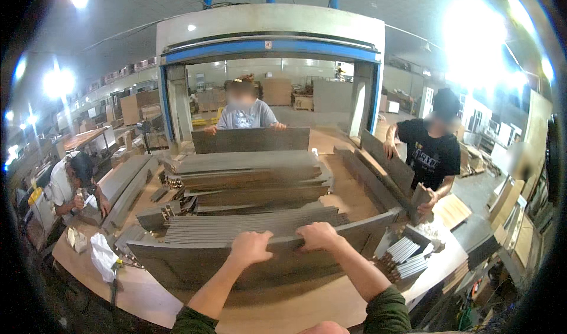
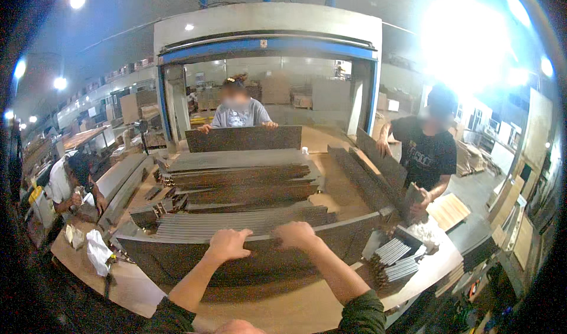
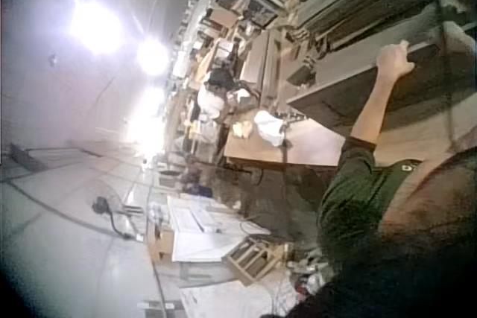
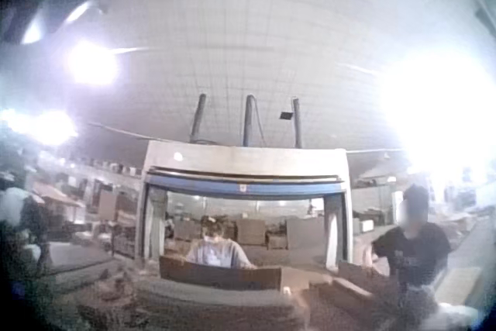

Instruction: The person picks up and organizes wooden panels on a worktable, aligns them, and fits them together by hand.

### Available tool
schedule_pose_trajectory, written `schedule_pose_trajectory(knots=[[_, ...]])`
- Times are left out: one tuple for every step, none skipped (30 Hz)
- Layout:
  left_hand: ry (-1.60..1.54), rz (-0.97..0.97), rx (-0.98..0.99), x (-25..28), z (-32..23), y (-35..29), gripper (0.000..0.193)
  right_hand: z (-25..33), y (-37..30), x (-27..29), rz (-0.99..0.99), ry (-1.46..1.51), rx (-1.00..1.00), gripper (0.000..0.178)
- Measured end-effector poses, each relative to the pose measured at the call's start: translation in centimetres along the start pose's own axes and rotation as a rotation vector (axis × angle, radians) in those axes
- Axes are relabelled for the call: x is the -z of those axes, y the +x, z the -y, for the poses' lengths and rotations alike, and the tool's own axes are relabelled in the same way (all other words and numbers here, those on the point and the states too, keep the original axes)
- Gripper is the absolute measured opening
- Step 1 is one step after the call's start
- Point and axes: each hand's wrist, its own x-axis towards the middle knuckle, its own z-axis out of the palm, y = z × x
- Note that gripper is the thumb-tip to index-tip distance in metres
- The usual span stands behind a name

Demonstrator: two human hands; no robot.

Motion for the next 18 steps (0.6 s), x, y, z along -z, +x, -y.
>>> schedule_pose_trajectory(knots=[[-0.009, 0.019, 0.04, 0.5, -0.2, -0.4, 0.073, -1.8, -0.6, -0.1, -0.001, -0.018, -0.021, 0.062], [-0.015, 0.041, 0.082, 0.8, -0.1, -1.1, 0.074, -3.8, -1.7, 0.2, 0.005, -0.011, -0.046, 0.063], [-0.004, 0.032, 0.104, 1.5, -0.4, -1.6, 0.073, -6.3, -3.1, 0.7, 0.013, -0.006, -0.073, 0.064], [-0.003, 0.039, 0.104, 1.7, -1.2, -1.4, 0.072, -9.5, -4.8, 0.1, -0.033, 0.0, -0.117, 0.065], [0.01, 0.044, 0.121, 2.0, -1.6, -1.7, 0.071, -12.3, -6.1, -0.5, -0.089, 0.013, -0.144, 0.066], [0.03, 0.044, 0.129, 1.5, -1.1, -1.5, 0.073, -15.1, -8.0, -0.9, -0.321, -0.029, -0.144, 0.071], [0.032, 0.04, 0.139, 1.1, -1.3, -1.3, 0.072, -17.6, -9.9, -1.8, -0.545, -0.072, -0.148, 0.076], [0.039, 0.032, 0.156, 1.0, -1.5, -1.3, 0.071, -19.2, -11.0, -2.7, -0.71, 0.045, -0.244, 0.079], [0.045, 0.024, 0.174, 0.8, -1.5, -1.3, 0.07, -20.4, -11.8, -4.0, -0.872, 0.165, -0.338, 0.082], [0.033, 0.021, 0.177, 0.0, -0.6, -1.3, 0.071, -21.4, -12.2, -5.1, -1.037, 0.297, -0.42, 0.085], [0.028, 0.038, 0.183, -0.1, -0.8, -1.1, 0.071, -23.0, -11.8, -7.2, -1.094, 0.641, -0.386, 0.083], [0.027, 0.057, 0.179, 0.3, -1.4, -0.7, 0.072, -25.0, -10.8, -10.1, -1.137, 0.988, -0.353, 0.081], [0.027, 0.083, 0.187, 0.3, -1.5, -0.6, 0.073, -26.0, -10.0, -12.5, -1.148, 1.347, -0.306, 0.08], [0.045, 0.09, 0.152, 0.1, -0.4, -1.2, 0.075, -25.4, -9.2, -13.5, -0.894, 1.502, -0.237, 0.072], [0.047, 0.069, 0.139, -0.6, -0.1, -1.2, 0.075, -23.8, -8.1, -14.9, -0.869, 1.551, -0.113, 0.069], [0.026, 0.017, 0.063, -1.2, -1.1, 0.9, 0.075, -28.0, -6.9, -19.8, -0.84, 1.436, -0.319, 0.073], [-0.004, -0.056, -0.018, -1.3, -2.7, 2.9, 0.075, -33.6, -7.7, -23.8, -0.822, 1.31, -0.53, 0.079], [0.024, 0.007, 0.093, -1.4, -1.4, -0.5, 0.074, -26.7, -5.0, -21.5, -0.676, 1.413, -0.514, 0.082]])
